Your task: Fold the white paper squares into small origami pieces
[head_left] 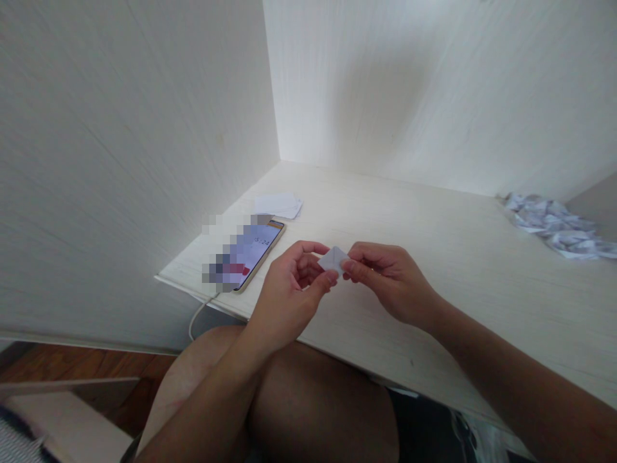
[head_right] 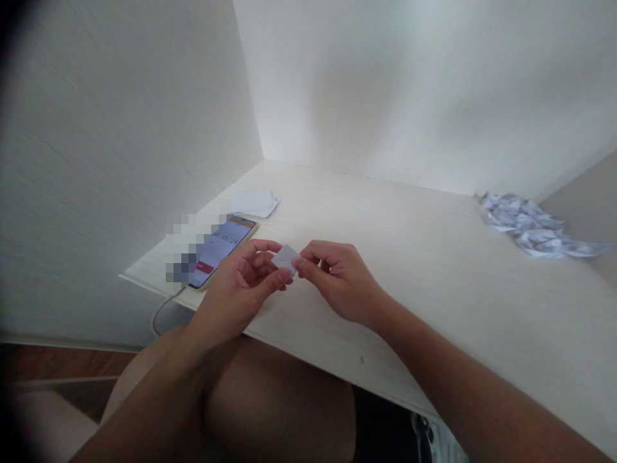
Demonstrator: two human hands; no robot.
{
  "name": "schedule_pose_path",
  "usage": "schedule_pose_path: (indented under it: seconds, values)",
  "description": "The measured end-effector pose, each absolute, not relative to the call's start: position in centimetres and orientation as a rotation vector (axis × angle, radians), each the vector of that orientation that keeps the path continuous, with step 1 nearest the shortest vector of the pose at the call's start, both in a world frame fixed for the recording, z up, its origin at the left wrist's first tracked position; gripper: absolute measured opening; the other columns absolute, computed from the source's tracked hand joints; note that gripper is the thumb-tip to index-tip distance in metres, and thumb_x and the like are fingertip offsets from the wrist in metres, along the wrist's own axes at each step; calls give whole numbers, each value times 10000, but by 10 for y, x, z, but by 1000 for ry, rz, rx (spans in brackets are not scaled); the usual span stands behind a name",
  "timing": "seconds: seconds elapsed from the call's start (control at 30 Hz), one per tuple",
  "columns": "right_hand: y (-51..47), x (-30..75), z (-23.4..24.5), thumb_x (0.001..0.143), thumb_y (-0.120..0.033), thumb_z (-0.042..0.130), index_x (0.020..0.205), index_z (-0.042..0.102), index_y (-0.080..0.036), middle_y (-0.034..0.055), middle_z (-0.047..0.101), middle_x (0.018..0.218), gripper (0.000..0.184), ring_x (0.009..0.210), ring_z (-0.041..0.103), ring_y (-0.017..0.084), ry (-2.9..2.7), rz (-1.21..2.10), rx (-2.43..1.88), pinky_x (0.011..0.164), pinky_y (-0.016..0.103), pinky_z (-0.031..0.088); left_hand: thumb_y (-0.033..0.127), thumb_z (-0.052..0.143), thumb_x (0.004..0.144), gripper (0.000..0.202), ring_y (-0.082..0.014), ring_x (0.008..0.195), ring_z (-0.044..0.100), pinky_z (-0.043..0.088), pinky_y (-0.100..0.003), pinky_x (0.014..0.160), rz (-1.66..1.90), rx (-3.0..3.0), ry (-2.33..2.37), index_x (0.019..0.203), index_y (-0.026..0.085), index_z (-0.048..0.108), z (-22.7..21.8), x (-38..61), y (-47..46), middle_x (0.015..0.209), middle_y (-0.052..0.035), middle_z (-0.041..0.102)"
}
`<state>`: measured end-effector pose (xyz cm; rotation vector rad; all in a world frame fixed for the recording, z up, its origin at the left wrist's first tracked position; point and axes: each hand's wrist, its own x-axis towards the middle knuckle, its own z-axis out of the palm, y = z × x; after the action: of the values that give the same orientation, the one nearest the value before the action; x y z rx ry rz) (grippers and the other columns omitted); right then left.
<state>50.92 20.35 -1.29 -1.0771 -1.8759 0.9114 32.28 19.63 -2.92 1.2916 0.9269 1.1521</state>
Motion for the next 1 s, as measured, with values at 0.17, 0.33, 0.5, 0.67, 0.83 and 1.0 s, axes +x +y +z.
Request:
schedule_pose_path:
  seconds: [0.17,0.33,0.5,0.67,0.83,1.0]
  values:
    - [203,508,-13,964,-352,615,676,629,-181,-22,543,631,335,622,454,123,-1863,891,-1099,607,276,342,175,798,775,362,-127,656,642,494,-245,654,1197,1233,912,1089,196,618,-30,323,196,681,52,664]
    - [203,509,-12,970,-354,618,707,659,-173,-11,573,652,322,636,488,128,-1840,887,-1087,616,274,368,199,817,768,374,-134,682,661,510,-250,664,1176,1217,876,1090,184,628,-30,324,196,731,24,705]
    - [205,510,-15,972,-352,628,714,670,-179,-9,606,668,314,651,528,131,-1832,860,-1045,627,273,386,173,832,738,465,-116,657,638,494,-227,633,1209,1159,852,1155,174,627,-34,324,198,717,38,687]
    - [204,512,-16,977,-356,625,721,674,-181,-8,616,672,314,652,536,131,-1818,872,-1048,626,273,396,168,848,723,506,-104,653,637,499,-211,643,1197,1097,825,1173,165,615,-34,323,199,709,41,690]
    - [204,511,-15,966,-351,640,720,679,-181,-2,637,686,301,666,551,134,-1819,883,-1039,635,274,408,163,889,687,491,-95,626,632,494,-188,609,1216,1093,845,1103,169,629,-31,324,198,657,61,674]
    - [207,512,-13,948,-355,670,712,685,-181,-21,587,640,294,624,508,119,-1785,973,-996,598,264,383,196,906,714,336,-96,662,683,558,-194,654,1179,1119,768,979,175,701,-30,322,198,713,36,728]
